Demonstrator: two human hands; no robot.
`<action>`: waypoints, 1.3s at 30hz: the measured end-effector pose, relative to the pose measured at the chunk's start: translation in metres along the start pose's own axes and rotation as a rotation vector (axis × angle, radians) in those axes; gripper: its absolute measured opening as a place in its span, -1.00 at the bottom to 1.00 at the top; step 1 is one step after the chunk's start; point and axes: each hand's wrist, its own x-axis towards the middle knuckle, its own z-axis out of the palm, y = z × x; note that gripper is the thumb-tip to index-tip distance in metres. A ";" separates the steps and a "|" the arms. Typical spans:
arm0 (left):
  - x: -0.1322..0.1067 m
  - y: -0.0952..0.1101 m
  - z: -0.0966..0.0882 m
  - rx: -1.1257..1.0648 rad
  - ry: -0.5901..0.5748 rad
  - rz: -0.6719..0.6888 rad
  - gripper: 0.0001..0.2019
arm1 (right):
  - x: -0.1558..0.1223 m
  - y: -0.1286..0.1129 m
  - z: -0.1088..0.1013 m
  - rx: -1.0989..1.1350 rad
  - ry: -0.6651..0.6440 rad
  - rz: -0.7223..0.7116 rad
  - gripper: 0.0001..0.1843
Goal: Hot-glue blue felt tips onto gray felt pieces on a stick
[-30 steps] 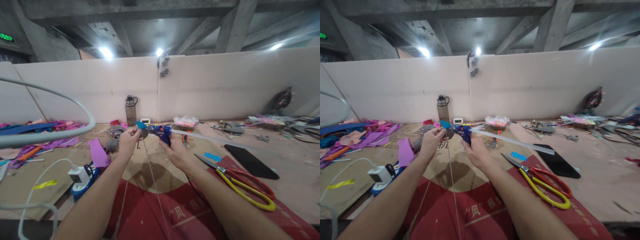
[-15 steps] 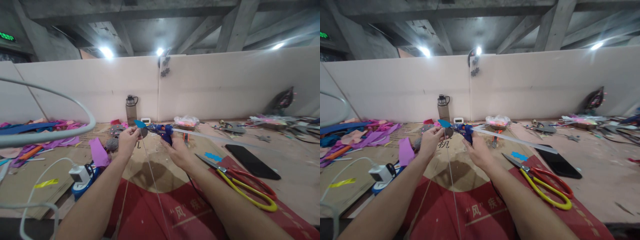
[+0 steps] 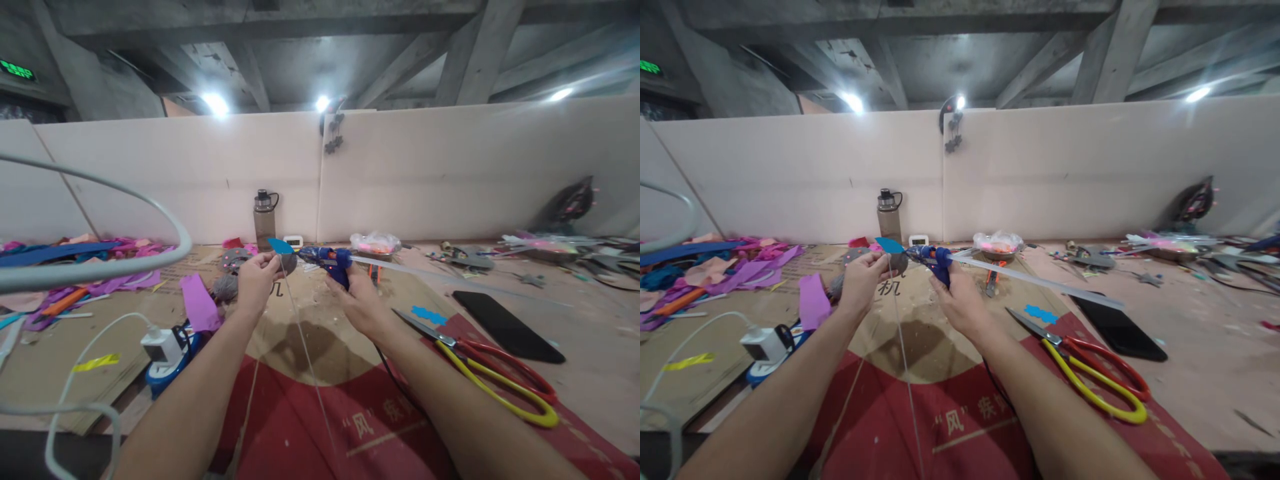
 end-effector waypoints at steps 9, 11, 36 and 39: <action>-0.002 0.003 0.000 -0.019 0.000 -0.026 -0.72 | 0.000 -0.003 -0.002 0.009 -0.002 0.016 -0.62; -0.002 0.004 0.001 -0.029 0.001 -0.031 -0.71 | 0.000 -0.002 -0.002 0.004 0.004 0.021 -0.61; -0.006 0.009 0.003 -0.094 0.023 -0.077 -0.74 | -0.002 -0.005 -0.001 0.036 0.014 0.006 -0.67; -0.005 0.008 0.003 -0.101 0.039 -0.091 -0.73 | -0.002 -0.005 -0.002 0.031 0.025 0.010 -0.68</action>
